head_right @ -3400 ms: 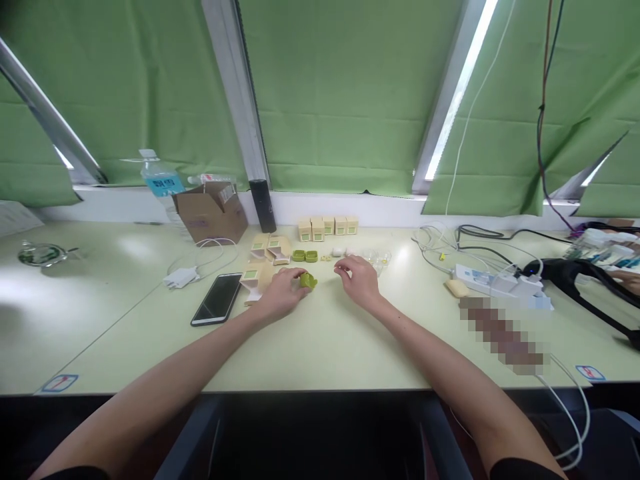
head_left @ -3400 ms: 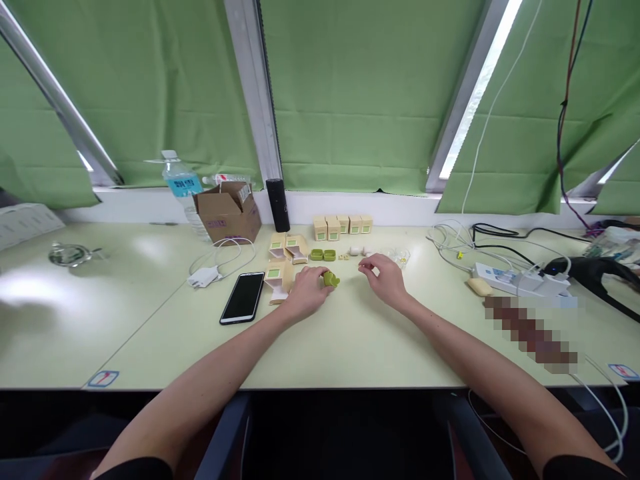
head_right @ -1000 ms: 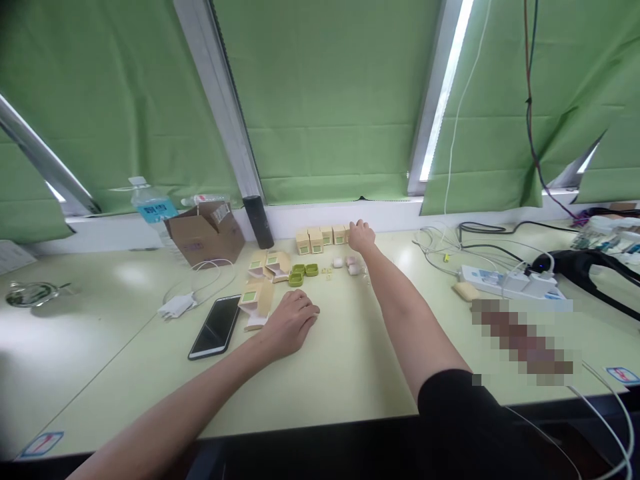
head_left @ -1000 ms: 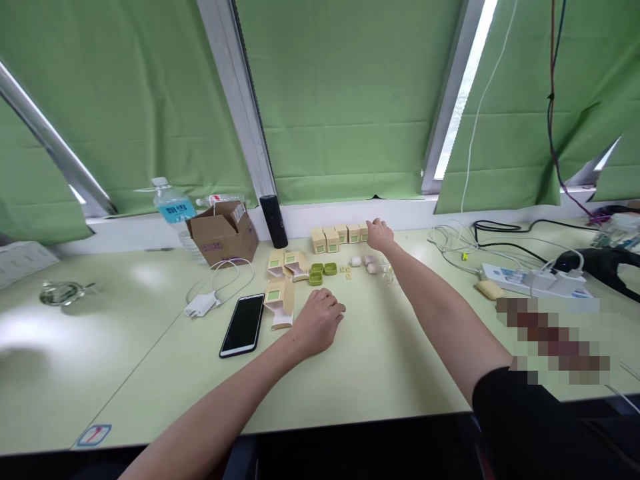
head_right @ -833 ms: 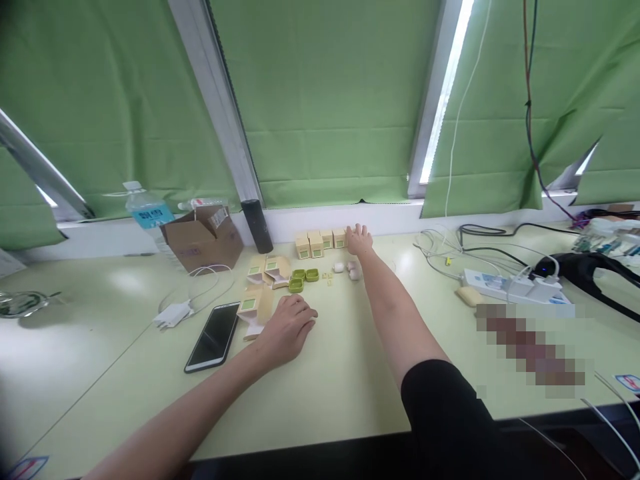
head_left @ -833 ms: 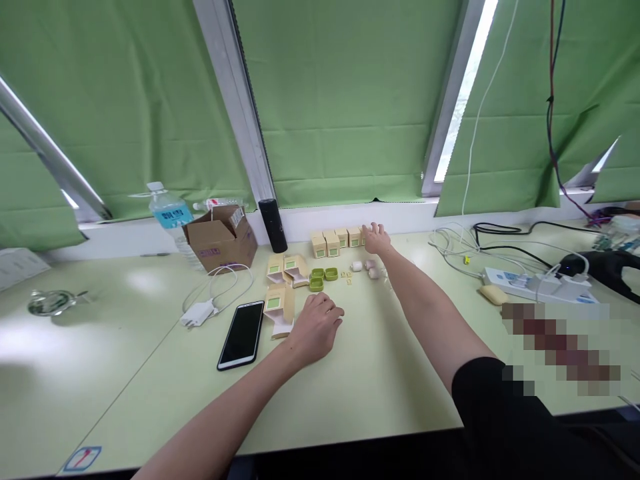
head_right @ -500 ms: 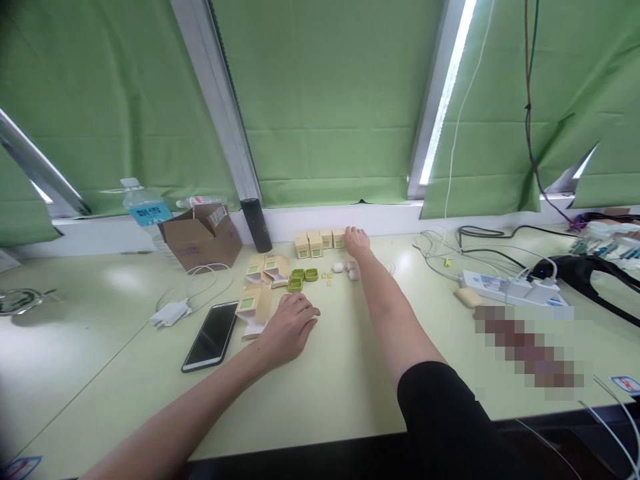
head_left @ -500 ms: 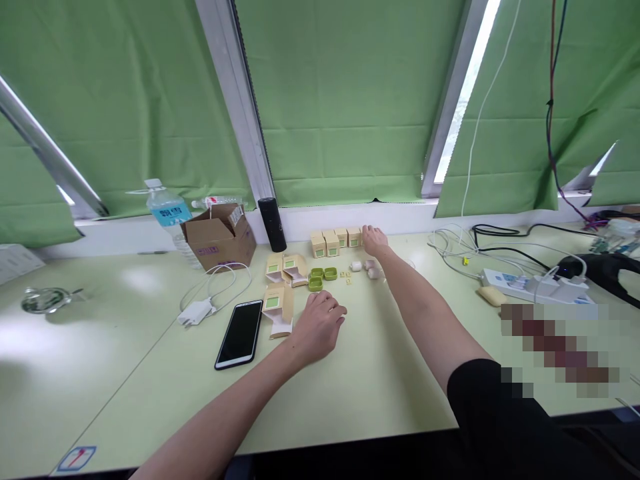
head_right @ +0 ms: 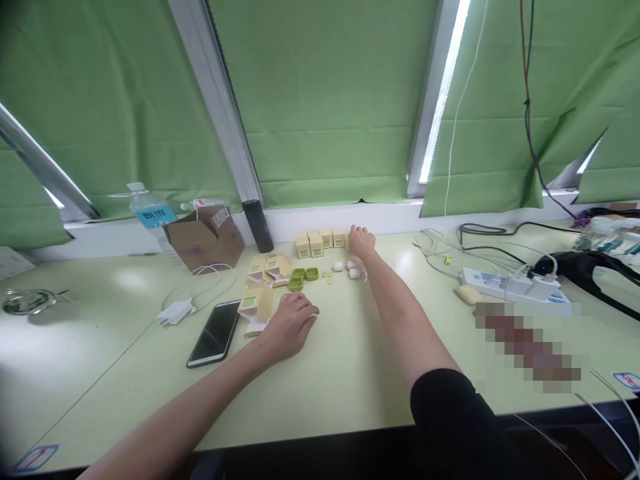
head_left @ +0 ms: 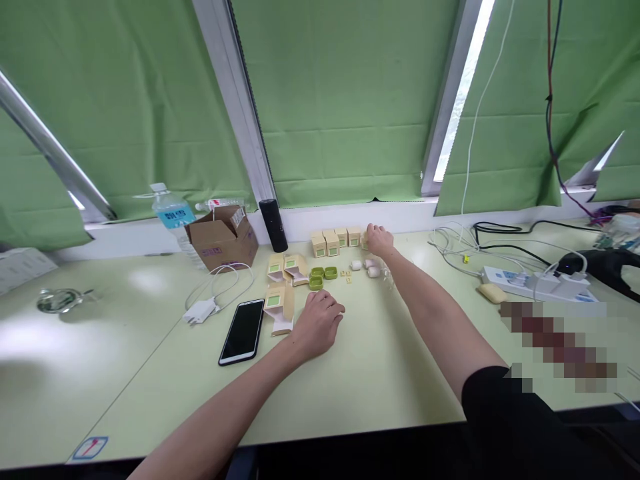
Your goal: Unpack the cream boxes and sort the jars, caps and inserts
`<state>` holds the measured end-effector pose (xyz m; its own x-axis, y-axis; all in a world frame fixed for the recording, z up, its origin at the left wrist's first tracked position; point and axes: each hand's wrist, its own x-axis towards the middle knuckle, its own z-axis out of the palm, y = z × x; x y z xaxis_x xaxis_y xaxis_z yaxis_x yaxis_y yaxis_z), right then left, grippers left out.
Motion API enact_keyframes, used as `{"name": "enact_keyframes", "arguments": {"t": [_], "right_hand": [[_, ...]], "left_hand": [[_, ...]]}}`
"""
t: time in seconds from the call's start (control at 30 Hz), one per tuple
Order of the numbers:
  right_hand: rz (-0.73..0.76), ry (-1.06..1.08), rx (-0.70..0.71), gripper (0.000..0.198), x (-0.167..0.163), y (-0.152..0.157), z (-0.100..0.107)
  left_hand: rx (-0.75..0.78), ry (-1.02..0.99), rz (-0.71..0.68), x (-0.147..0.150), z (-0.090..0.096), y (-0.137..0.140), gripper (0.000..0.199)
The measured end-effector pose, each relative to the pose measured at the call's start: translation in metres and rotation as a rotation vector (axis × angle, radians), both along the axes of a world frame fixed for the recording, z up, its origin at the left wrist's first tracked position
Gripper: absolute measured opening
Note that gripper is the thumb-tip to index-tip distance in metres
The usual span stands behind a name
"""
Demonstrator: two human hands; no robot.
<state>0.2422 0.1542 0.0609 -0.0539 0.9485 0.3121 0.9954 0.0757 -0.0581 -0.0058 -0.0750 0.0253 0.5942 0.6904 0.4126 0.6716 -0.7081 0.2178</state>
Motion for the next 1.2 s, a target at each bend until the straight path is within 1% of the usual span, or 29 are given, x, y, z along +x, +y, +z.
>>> {"name": "enact_keyframes", "arguments": {"t": [0.1, 0.17, 0.2, 0.23, 0.27, 0.3, 0.37, 0.43, 0.47, 0.53, 0.6, 0.67, 0.73, 0.8, 0.87, 0.93, 1.0, 1.1, 1.2], "right_hand": [[0.04, 0.007, 0.068, 0.055, 0.007, -0.021, 0.017], [0.14, 0.018, 0.098, 0.055, 0.011, -0.046, 0.026], [0.295, 0.065, 0.105, 0.053, 0.013, -0.062, 0.029], [0.466, 0.118, 0.081, 0.053, 0.013, -0.08, 0.03], [0.6, 0.168, 0.038, 0.053, 0.013, -0.099, 0.029], [0.702, 0.215, -0.006, 0.057, 0.011, -0.12, 0.027], [0.834, 0.256, -0.091, 0.062, 0.006, -0.158, 0.019], [0.885, 0.235, -0.135, 0.063, -0.001, -0.188, 0.01], [0.901, 0.232, -0.143, 0.063, -0.005, -0.198, 0.005], [0.896, 0.272, -0.114, 0.066, -0.01, -0.21, -0.003], [0.828, 0.402, -0.045, 0.067, -0.012, -0.213, -0.008], [0.71, 0.571, 0.027, 0.06, -0.013, -0.211, -0.013], [0.597, 0.677, 0.046, 0.046, -0.014, -0.209, -0.016], [0.521, 0.688, 0.012, 0.033, -0.016, -0.211, -0.018], [0.487, 0.654, -0.024, 0.033, -0.02, -0.216, -0.02], [0.485, 0.628, -0.032, 0.036, -0.023, -0.222, -0.02], [0.508, 0.625, -0.027, 0.039, -0.025, -0.229, -0.02], [0.547, 0.63, -0.006, 0.049, -0.028, -0.237, -0.019], [0.557, 0.609, 0.018, 0.06, -0.03, -0.243, -0.02]], "left_hand": [[-0.04, -0.116, 0.042, -0.003, 0.0, 0.002, 0.02], [-0.074, -0.238, 0.107, -0.004, 0.0, 0.007, 0.025], [-0.094, -0.303, 0.138, -0.005, 0.001, 0.011, 0.03], [-0.119, -0.358, 0.154, -0.005, 0.002, 0.015, 0.038], [-0.152, -0.404, 0.152, -0.004, 0.002, 0.02, 0.047], [-0.194, -0.443, 0.14, -0.004, 0.003, 0.024, 0.058], [-0.318, -0.477, 0.059, 0.0, 0.004, 0.032, 0.078], [-0.444, -0.467, -0.04, 0.007, 0.004, 0.036, 0.088], [-0.497, -0.454, -0.079, 0.011, 0.004, 0.036, 0.088], [-0.57, -0.442, -0.104, 0.019, 0.003, 0.033, 0.079], [-0.592, -0.471, -0.049, 0.027, -0.001, 0.026, 0.071], [-0.591, -0.523, 0.038, 0.032, -0.006, 0.016, 0.067], [-0.565, -0.535, 0.095, 0.037, -0.011, 0.008, 0.062], [-0.51, -0.482, 0.136, 0.04, -0.014, 0.001, 0.052], [-0.45, -0.461, 0.164, 0.043, -0.015, -0.003, 0.043], [-0.362, -0.481, 0.159, 0.044, -0.014, -0.005, 0.039], [-0.229, -0.455, 0.131, 0.042, -0.013, -0.006, 0.042], [-0.034, -0.331, 0.095, 0.037, -0.013, -0.008, 0.049], [0.068, -0.214, 0.09, 0.033, -0.014, -0.01, 0.05]]}}
